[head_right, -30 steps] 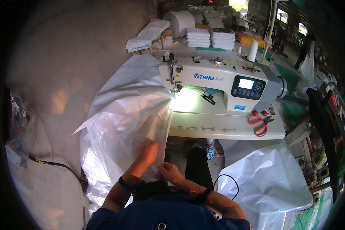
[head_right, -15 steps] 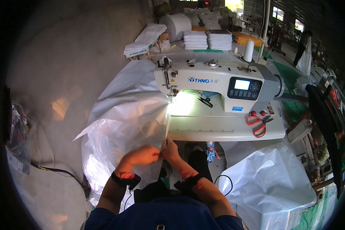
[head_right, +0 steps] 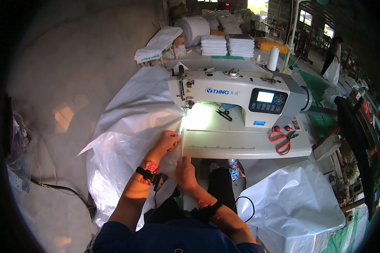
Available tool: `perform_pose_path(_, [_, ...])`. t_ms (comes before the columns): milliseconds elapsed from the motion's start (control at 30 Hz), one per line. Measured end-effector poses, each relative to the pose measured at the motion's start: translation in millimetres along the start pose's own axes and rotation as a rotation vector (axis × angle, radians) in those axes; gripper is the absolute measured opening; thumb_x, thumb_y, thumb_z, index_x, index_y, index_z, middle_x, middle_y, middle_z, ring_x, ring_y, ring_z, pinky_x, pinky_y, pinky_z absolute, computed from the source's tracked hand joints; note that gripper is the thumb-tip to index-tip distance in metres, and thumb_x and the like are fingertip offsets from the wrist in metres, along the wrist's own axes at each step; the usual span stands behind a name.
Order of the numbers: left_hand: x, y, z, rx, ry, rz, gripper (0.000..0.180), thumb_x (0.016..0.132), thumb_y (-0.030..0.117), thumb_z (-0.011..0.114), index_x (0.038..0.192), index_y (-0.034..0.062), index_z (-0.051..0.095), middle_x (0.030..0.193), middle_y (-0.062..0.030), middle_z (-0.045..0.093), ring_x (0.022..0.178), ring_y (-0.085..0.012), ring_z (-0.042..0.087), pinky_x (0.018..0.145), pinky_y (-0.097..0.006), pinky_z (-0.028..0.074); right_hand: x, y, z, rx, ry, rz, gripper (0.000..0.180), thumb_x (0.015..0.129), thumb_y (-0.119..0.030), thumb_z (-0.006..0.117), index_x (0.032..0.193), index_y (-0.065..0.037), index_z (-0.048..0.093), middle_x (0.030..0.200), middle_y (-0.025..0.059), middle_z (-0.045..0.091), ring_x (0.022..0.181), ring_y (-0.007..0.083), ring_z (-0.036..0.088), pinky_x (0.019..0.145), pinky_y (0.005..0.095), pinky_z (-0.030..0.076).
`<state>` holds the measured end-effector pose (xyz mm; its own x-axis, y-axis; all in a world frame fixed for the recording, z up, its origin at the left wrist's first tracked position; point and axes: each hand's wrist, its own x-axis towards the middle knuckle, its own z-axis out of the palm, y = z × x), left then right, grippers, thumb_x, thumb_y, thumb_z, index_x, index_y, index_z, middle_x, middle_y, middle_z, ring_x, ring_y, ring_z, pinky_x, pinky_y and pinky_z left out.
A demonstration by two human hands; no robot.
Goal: The person picks up a white plastic sheet, folds the edge, and feeds it through a sewing machine. They guide the material under the needle, periodically stopping to realign the fold and smooth the plastic.
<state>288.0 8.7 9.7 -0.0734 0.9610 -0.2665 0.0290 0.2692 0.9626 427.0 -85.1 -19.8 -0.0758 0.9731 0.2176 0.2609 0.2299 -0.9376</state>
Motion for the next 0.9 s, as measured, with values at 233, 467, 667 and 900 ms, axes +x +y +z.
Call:
perform_pose_path(233, [-14.7, 14.1, 10.7, 0.015, -0.125, -0.017, 0.014, 0.082, 0.013, 0.057, 0.079, -0.0007, 0.059, 0.057, -0.0037, 0.053, 0.038, -0.0084, 0.042, 0.034, -0.022, 0.031, -1.9, -14.1, -20.1, -0.280, -0.208, -0.058, 0.015, 0.086, -0.010, 0.048, 0.092, 0.000, 0.037, 0.068, 0.0260, 0.057, 0.068, 0.0458, 0.057, 0.059, 0.0530, 0.044])
perform_pose_path(467, [-23.4, -1.8, 13.7, -0.176, -0.074, -0.021, 0.017, 0.084, 0.017, 0.062, 0.076, 0.0027, 0.057, 0.052, 0.0018, 0.045, 0.038, -0.0066, 0.036, 0.035, -0.023, 0.026, 56.8, -15.3, -52.7, -0.631, -0.522, -0.382, 0.026, 0.084, -0.029, 0.049, 0.087, -0.005, 0.058, 0.073, 0.0212, 0.062, 0.069, 0.0381, 0.062, 0.062, 0.0499, 0.049])
perform_pose_path(667, [-29.5, -11.6, 32.6, -0.252, -0.035, 0.022, 0.016, 0.086, 0.017, 0.059, 0.077, 0.0039, 0.058, 0.054, 0.0030, 0.044, 0.040, -0.0065, 0.037, 0.037, -0.024, 0.027, 157.4, -6.5, -15.0, -0.773, -0.186, -0.112, 0.027, 0.085, -0.024, 0.049, 0.092, 0.001, 0.057, 0.084, 0.0200, 0.065, 0.077, 0.0370, 0.064, 0.067, 0.0462, 0.051])
perform_pose_path(900, [-68.1, 9.8, 2.8, 0.775, 0.235, 0.497, 0.015, 0.079, 0.018, 0.064, 0.087, 0.0061, 0.062, 0.066, -0.0020, 0.053, 0.057, -0.0156, 0.053, 0.052, -0.032, 0.042, 135.6, -0.7, 8.7, -0.872, -0.286, -0.101, 0.027, 0.082, -0.010, 0.047, 0.101, 0.007, 0.054, 0.079, 0.0210, 0.065, 0.074, 0.0335, 0.066, 0.062, 0.0403, 0.053])
